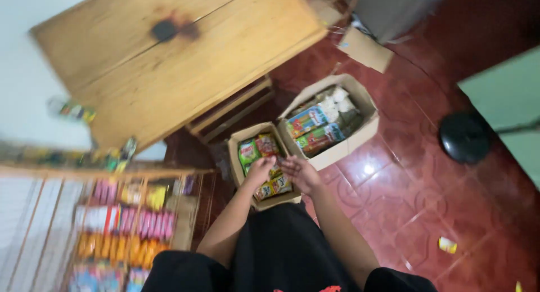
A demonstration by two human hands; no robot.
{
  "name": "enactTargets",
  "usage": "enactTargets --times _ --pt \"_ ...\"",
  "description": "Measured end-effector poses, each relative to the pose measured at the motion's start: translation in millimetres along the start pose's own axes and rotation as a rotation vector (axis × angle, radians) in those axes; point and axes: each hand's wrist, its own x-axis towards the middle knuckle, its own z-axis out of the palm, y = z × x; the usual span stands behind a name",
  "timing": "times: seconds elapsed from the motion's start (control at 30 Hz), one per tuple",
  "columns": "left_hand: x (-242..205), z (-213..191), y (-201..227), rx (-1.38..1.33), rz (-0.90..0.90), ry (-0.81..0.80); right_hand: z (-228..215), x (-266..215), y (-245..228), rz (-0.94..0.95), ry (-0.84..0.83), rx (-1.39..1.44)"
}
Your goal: Organize detergent sachets by taking them out of boxes and placing them onto a wire rack shelf.
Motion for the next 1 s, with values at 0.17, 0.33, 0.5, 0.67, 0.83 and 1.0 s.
enactTargets --times 0.17,0.33,0.5,0.67,0.83,1.0 --pt "-36 0 -4 -0.549 -0.013 0.046 17 1 -3 -0.009 -0.218 0.029" --pt "-104 -30 0 -0.797 0.087 0.192 31 13 12 0.007 -0.577 -0.123" --pt "-150 -65 -47 -0.868 0.216 0.359 89 -39 25 0.255 -0.405 -0.262" --pt "-205 -115 -80 -0.966 0.072 0.55 131 -43 67 0.319 -0.446 -0.458" --pt "-235 -169 -133 -1.011 0.017 0.773 169 -24 120 0.303 -0.45 -0.596" --pt "-218 -213 -228 -1.032 0.13 0.959 211 -1 172 0.278 -0.573 -0.635"
